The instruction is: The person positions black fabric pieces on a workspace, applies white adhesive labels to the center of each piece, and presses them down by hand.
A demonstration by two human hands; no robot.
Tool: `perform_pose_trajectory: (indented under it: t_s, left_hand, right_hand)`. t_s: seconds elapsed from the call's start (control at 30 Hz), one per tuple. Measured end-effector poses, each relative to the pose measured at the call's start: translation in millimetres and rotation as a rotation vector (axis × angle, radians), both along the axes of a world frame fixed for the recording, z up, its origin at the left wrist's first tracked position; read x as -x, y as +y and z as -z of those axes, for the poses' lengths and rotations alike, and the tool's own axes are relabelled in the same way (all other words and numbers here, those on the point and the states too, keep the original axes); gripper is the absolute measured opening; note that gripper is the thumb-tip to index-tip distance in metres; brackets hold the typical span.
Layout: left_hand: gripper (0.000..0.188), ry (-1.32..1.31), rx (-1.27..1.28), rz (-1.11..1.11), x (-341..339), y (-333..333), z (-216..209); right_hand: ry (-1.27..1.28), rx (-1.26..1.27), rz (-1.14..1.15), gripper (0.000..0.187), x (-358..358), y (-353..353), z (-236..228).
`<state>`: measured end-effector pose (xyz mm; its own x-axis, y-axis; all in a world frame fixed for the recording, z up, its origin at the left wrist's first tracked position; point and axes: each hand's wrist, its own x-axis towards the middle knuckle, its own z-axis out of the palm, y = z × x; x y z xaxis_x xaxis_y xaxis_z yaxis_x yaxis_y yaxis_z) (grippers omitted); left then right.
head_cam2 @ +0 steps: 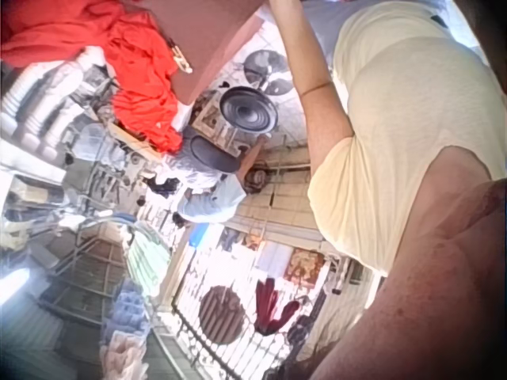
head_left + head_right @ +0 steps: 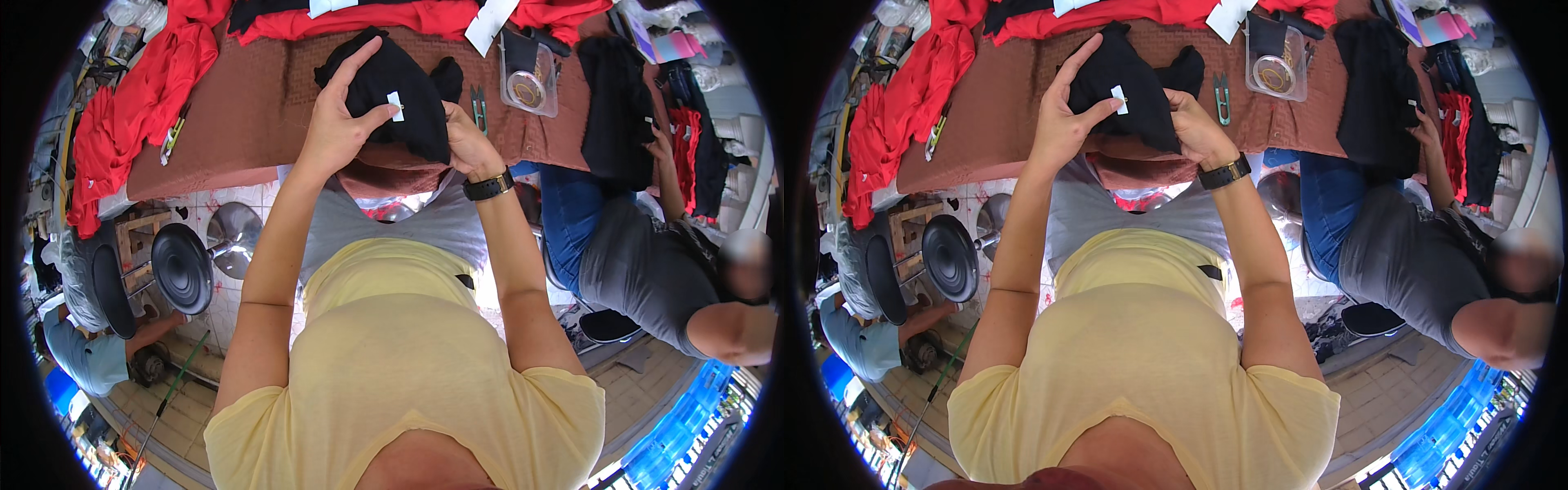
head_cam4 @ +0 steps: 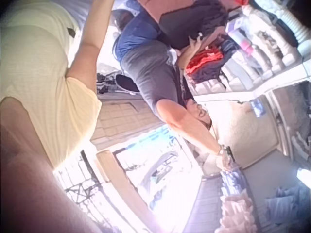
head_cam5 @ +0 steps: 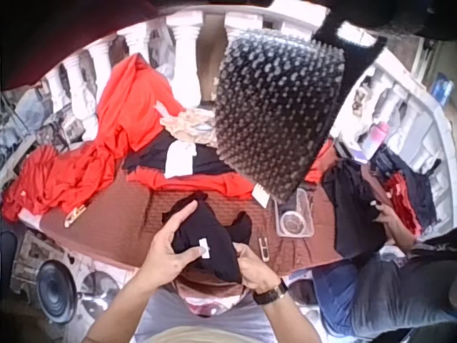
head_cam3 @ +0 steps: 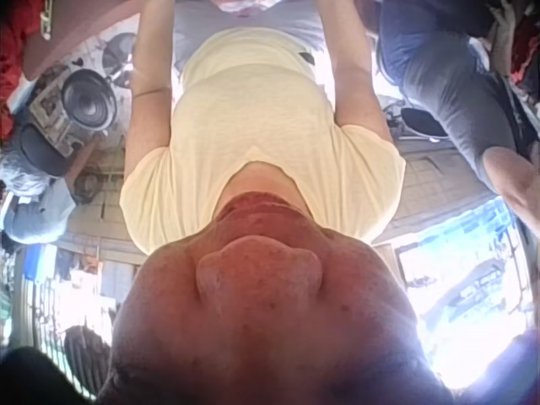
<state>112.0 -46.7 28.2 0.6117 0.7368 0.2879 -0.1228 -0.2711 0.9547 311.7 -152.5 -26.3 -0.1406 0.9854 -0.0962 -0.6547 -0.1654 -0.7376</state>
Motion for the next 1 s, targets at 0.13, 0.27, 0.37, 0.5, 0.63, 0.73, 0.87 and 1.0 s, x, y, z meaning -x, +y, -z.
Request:
perform_pose_trajectory:
  t_s: [0.13,0.27,0.37,0.5,0.63,0.73,0.87,1.0]
  left_hand:
    - [0.082,0.020,0.016,-0.009,0,0,3]
    - [0.082,0.025,0.025,-0.002,0,-1,2]
    - [0.082,0.016,0.072,0.010,1,1,6]
    - [0.083,0.020,0.140,0.031,3,1,7]
    - [0.084,0.054,0.163,0.045,5,3,6]
    - [0.084,0.048,0.171,0.058,5,2,2]
    - [0.084,0.049,0.172,0.053,5,1,1]
    - [0.084,0.051,0.157,0.047,6,2,3]
  right_hand:
    - [-0.058,0.011,0.099,0.033,5,-1,3]
    - [-0.075,0.018,0.108,0.032,6,-1,5]
    - [-0.086,0.025,0.125,0.031,8,-1,7]
    - [-0.078,0.010,0.119,0.030,10,-1,9]
    - [-0.063,0.009,0.104,0.031,10,-2,11]
    - [-0.051,0.014,0.110,0.031,12,-2,12]
    - [-0.038,0.015,0.098,0.032,13,-2,13]
    - [-0.015,-0.004,0.084,0.031,13,-3,14]
